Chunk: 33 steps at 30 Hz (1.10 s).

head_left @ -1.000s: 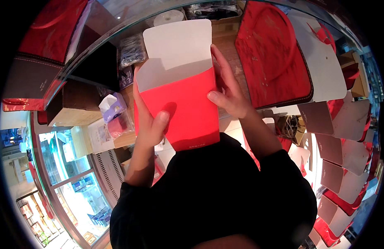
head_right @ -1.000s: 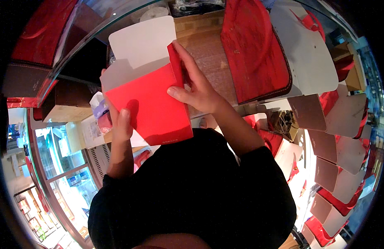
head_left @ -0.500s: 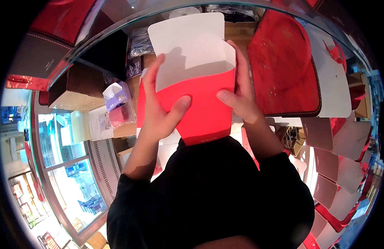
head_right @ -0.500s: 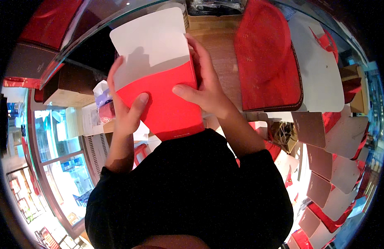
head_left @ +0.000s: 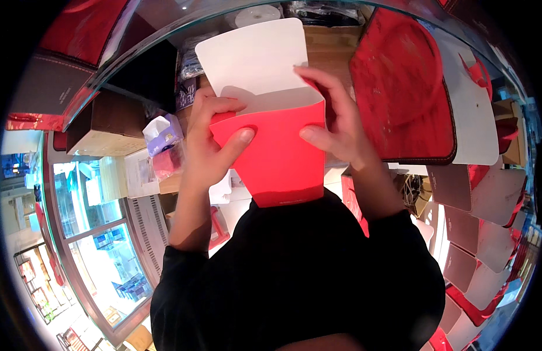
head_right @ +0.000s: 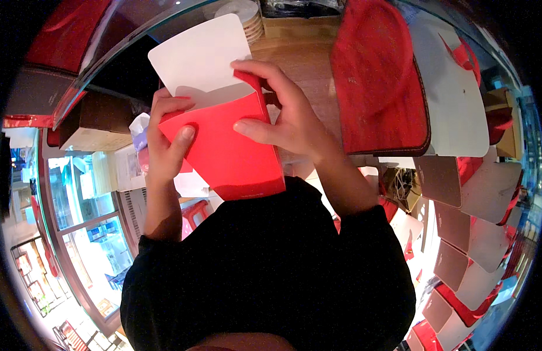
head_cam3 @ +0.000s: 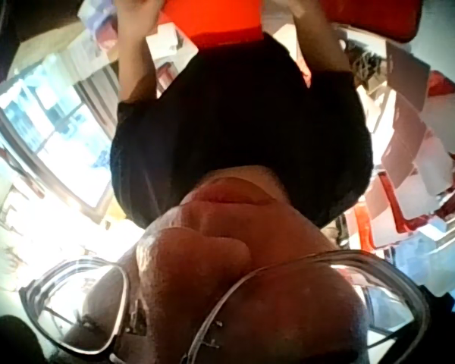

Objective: The person assembles small red cardboard boxes by folding the flaps and tucking them into slots. They repeatedly pick up flat-packed boxes, fold them into a rectangular shape, and place the finished boxes into a larger white container.

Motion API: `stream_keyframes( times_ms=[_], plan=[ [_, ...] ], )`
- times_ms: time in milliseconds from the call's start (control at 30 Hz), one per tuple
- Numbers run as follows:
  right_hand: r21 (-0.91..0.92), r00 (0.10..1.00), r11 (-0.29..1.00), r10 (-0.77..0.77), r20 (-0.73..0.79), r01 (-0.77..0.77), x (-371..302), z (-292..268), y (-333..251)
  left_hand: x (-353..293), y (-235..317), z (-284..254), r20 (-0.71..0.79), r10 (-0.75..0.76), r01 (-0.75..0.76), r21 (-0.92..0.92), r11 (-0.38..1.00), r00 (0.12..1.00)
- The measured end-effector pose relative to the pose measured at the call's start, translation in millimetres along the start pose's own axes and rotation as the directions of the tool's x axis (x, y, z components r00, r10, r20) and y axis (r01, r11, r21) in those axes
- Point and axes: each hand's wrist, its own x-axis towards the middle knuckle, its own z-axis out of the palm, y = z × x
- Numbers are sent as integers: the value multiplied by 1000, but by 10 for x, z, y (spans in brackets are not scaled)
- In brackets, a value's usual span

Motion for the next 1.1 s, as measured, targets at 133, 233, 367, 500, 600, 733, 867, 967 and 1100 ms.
stream_keyframes(
  times_ms=[133, 233, 367, 500, 600, 733, 867, 967, 1100],
  plan=[
    [-196, 998, 980, -8, 64, 21, 72, -53, -46, 6, -47, -42, 11, 45, -45, 19, 999, 999],
    [-239, 997, 971, -5, 73, 22, 111, -70, -55, 47, -67, -86, 30, 59, -59, -2, 998, 998],
    [-316, 997, 947, -45, 69, 65, 136, -70, 8, 53, -124, -52, -32, 91, -92, -36, 995, 995],
    [-227, 994, 968, -104, 24, 107, 150, 8, 71, 76, -119, -14, -63, -16, 9, -107, 994, 998],
    [-181, 998, 982, -53, 30, 58, 136, 74, 98, 61, -138, -12, -56, -76, 72, -82, 994, 996],
    [-225, 997, 973, -37, 65, 51, 119, 97, 93, 4, -207, -26, -19, -84, 82, -78, 994, 996],
    [-296, 996, 955, 12, 89, 15, 125, 107, 25, -34, -233, -41, 12, -63, 64, -81, 995, 998],
    [-322, 995, 944, -35, 94, 63, 134, 110, 70, -37, -198, -95, 20, -40, 40, -38, 998, 999],
    [-322, 993, 940, -97, 73, 115, 149, 135, 55, -19, -175, -117, -43, 77, -80, -71, 994, 996]
  ],
)
